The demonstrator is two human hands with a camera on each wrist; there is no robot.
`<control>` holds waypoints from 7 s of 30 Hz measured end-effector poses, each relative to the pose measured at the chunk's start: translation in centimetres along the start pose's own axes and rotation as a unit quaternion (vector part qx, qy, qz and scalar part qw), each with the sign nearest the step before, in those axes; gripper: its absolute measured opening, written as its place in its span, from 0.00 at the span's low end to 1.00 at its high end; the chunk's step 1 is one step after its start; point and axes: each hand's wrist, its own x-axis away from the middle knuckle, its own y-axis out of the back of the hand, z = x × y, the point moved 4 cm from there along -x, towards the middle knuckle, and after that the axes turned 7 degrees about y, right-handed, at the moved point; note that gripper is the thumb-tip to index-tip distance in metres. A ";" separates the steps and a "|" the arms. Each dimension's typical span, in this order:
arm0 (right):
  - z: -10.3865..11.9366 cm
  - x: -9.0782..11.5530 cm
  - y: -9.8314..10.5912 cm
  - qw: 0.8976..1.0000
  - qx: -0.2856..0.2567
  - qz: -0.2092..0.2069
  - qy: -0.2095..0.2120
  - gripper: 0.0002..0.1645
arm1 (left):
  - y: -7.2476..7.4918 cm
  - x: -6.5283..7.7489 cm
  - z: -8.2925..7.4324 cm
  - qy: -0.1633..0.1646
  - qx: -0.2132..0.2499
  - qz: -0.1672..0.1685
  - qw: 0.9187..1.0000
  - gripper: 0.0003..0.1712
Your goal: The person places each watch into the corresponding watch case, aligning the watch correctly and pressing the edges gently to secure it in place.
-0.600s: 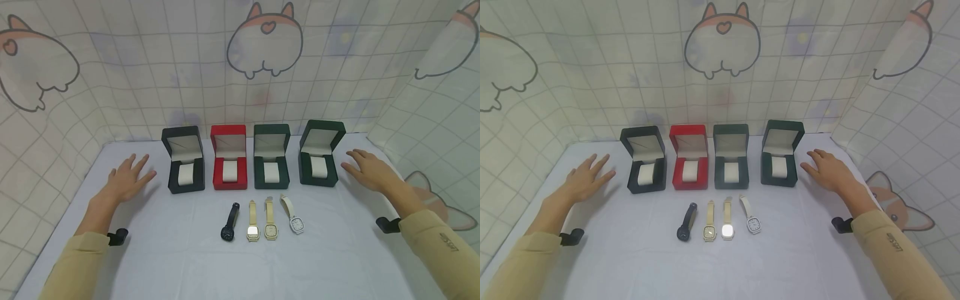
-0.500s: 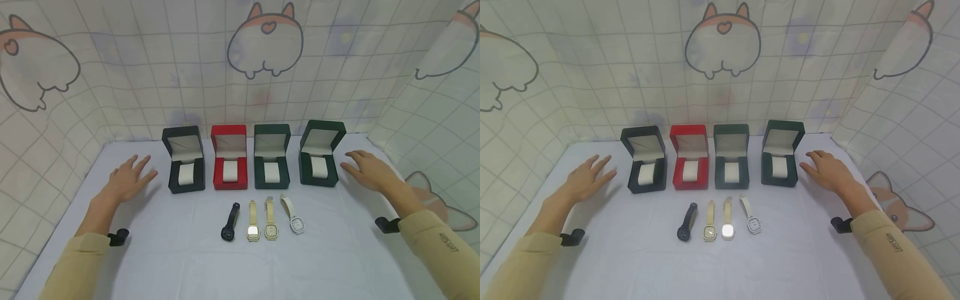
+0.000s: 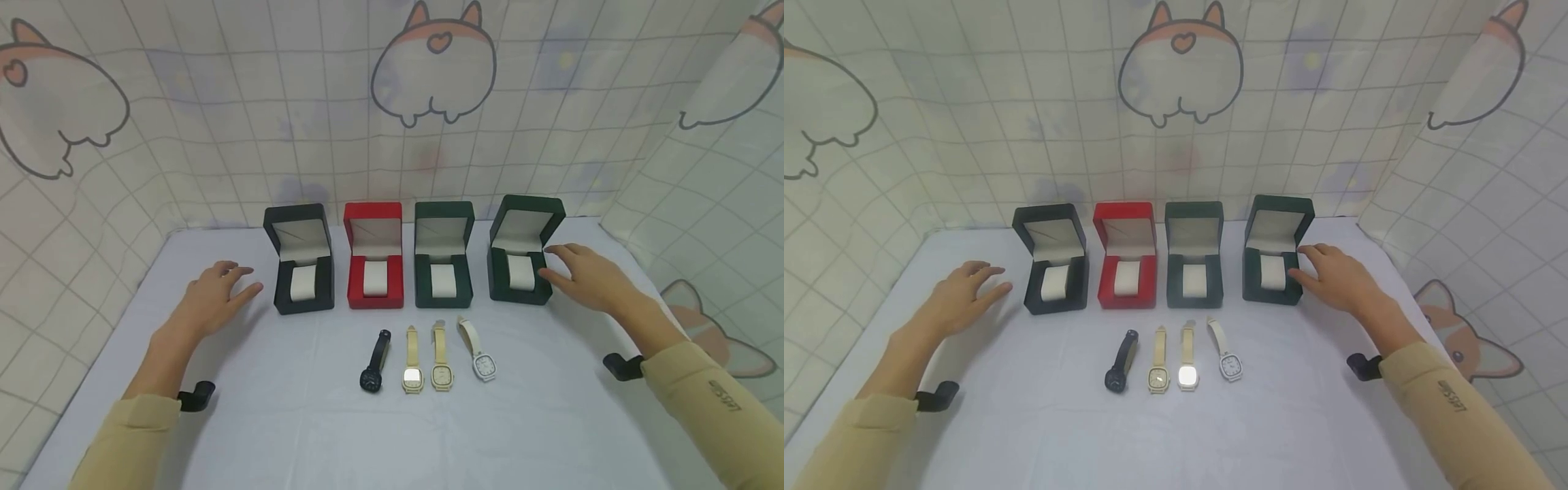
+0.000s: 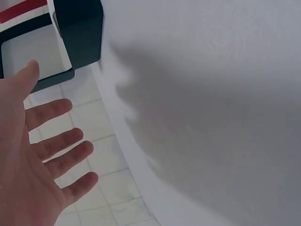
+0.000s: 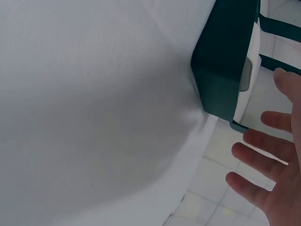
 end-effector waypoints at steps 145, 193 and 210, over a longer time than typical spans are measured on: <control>3.9 -1.8 -0.9 0.948 -0.312 -0.057 0.027 0.50 | -8.2 7.1 -17.3 -0.074 0.365 0.177 0.911 0.30; 9.4 -1.6 -2.1 0.924 -0.370 -0.044 0.086 0.48 | -6.7 4.1 -19.4 -0.048 0.427 0.112 0.896 0.34; 11.9 -1.7 -2.6 0.917 -0.378 -0.028 0.125 0.47 | -6.7 2.5 -20.9 -0.045 0.432 0.111 0.894 0.36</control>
